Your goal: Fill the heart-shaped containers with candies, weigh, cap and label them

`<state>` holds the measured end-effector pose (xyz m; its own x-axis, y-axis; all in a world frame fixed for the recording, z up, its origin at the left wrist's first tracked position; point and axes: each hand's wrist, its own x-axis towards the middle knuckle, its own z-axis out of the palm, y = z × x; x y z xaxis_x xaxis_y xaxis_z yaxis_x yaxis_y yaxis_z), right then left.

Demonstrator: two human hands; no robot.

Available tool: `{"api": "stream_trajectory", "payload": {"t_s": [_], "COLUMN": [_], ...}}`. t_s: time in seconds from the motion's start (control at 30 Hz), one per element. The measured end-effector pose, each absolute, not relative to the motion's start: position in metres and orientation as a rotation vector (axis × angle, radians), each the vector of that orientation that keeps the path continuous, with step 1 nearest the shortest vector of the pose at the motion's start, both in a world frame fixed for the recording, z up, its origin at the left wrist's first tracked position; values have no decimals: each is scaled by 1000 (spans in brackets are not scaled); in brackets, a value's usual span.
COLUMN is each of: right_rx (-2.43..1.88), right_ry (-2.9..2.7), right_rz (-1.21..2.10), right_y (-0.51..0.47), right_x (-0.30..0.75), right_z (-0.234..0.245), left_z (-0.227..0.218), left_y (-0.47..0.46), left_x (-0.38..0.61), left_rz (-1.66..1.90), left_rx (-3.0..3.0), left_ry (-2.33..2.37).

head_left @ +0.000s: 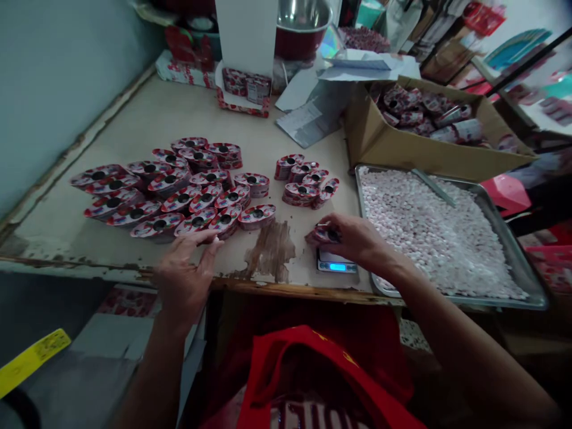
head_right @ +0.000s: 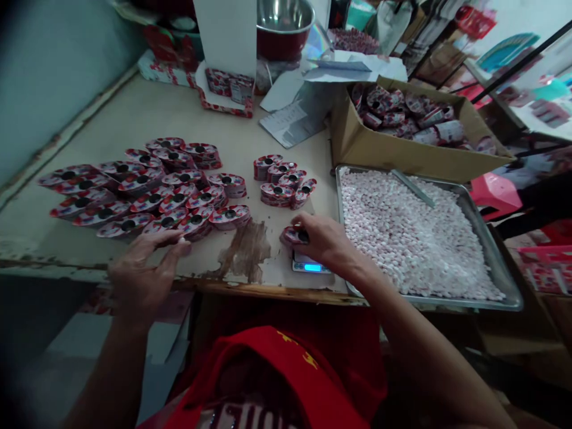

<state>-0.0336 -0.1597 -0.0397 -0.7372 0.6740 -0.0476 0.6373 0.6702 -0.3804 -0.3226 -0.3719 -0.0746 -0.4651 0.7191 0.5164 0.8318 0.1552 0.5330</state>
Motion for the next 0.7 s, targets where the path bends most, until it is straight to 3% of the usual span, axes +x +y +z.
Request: {"api": "stream_trajectory", "payload": {"t_s": [0.27, 0.43, 0.57, 0.7], "right_rx": [-715, -718, -990, -1114], "right_ry": [-2836, -2560, -1960, -1548], "right_rz": [622, 799, 1310, 1760], "right_y": [-173, -176, -195, -220], "right_x": [-118, -98, -48, -7], "right_z": [-62, -72, -67, -60], "left_z": [-69, -66, -69, -66], "left_y": [-351, -347, -333, -291], "left_x": [-278, -263, -229, -151], "left_rz": [-1364, -1378, -1562, -1445], "left_rx": [-1764, -1784, -1818, -2256], "left_ry": [-2262, -2233, -2305, -1887]}}
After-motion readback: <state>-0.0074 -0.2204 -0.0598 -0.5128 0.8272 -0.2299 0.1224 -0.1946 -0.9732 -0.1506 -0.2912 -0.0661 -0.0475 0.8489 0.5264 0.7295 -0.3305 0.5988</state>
